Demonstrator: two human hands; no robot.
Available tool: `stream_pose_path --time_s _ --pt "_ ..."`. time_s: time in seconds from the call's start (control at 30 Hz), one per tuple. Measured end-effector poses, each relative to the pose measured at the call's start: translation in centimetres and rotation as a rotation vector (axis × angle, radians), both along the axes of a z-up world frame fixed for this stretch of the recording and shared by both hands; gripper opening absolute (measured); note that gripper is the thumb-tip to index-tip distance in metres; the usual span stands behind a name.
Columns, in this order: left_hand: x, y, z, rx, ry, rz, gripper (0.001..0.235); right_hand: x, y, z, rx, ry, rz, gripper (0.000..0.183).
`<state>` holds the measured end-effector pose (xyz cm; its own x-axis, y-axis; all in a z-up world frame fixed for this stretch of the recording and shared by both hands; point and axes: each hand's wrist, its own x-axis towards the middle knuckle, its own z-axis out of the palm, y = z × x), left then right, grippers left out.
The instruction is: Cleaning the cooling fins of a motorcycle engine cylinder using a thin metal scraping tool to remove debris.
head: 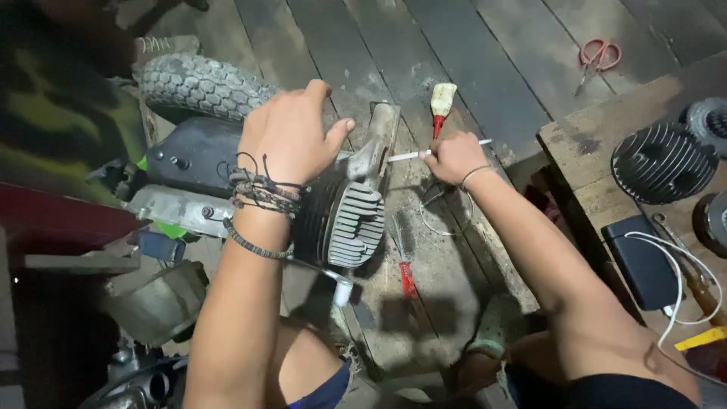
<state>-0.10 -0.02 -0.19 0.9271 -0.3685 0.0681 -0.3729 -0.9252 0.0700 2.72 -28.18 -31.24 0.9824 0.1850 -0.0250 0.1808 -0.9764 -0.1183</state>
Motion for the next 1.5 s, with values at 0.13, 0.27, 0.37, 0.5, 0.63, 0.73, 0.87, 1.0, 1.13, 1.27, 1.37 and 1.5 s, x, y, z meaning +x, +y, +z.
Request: stream_pose_path --time_s 0.13,0.27,0.37,0.5,0.63,0.73,0.87,1.0,1.13,1.27,1.37,1.5 --pt "0.6 -0.2 -0.9 0.116 -0.019 0.018 0.044 0.8 1.0 4.9 -0.054 0.128 0.001 0.056" --pt "0.8 -0.2 -0.7 0.126 -0.013 0.024 0.045 0.5 3.3 6.7 -0.017 0.487 -0.027 0.058" --pt "0.7 -0.2 -0.7 0.130 0.003 0.035 0.044 1.4 3.4 7.3 -0.070 0.373 0.009 0.067" --pt "0.6 -0.2 -0.9 0.132 -0.009 0.035 0.044 2.0 3.1 5.9 -0.014 0.370 -0.060 0.072" --pt "0.8 -0.3 -0.6 0.123 -0.003 0.022 0.046 1.8 2.8 7.9 0.046 0.571 -0.053 0.064" --pt "0.3 -0.4 -0.7 0.144 0.021 0.034 0.044 1.3 2.0 8.5 -0.122 0.474 -0.004 0.063" --pt "0.5 -0.3 -0.3 0.130 -0.004 0.037 0.045 1.6 2.9 7.1 -0.059 0.450 0.008 0.066" --pt "0.8 -0.1 -0.9 0.125 -0.012 0.022 0.045 1.5 3.5 8.0 -0.078 0.492 0.015 0.066" --pt "0.7 0.0 -0.9 0.127 -0.018 0.032 0.045 1.7 3.8 8.3 -0.092 0.336 -0.050 0.072" --pt "0.5 -0.4 0.1 0.075 -0.015 -0.001 0.044 1.3 3.2 6.0 -0.007 0.465 -0.006 0.051" --pt "0.0 -0.1 0.1 0.030 0.027 0.012 0.044 0.7 3.3 8.0 0.038 0.349 -0.058 0.053" --pt "0.0 0.0 0.4 0.027 0.031 0.021 0.043 0.0 4.5 6.6 0.059 0.369 -0.014 0.052"
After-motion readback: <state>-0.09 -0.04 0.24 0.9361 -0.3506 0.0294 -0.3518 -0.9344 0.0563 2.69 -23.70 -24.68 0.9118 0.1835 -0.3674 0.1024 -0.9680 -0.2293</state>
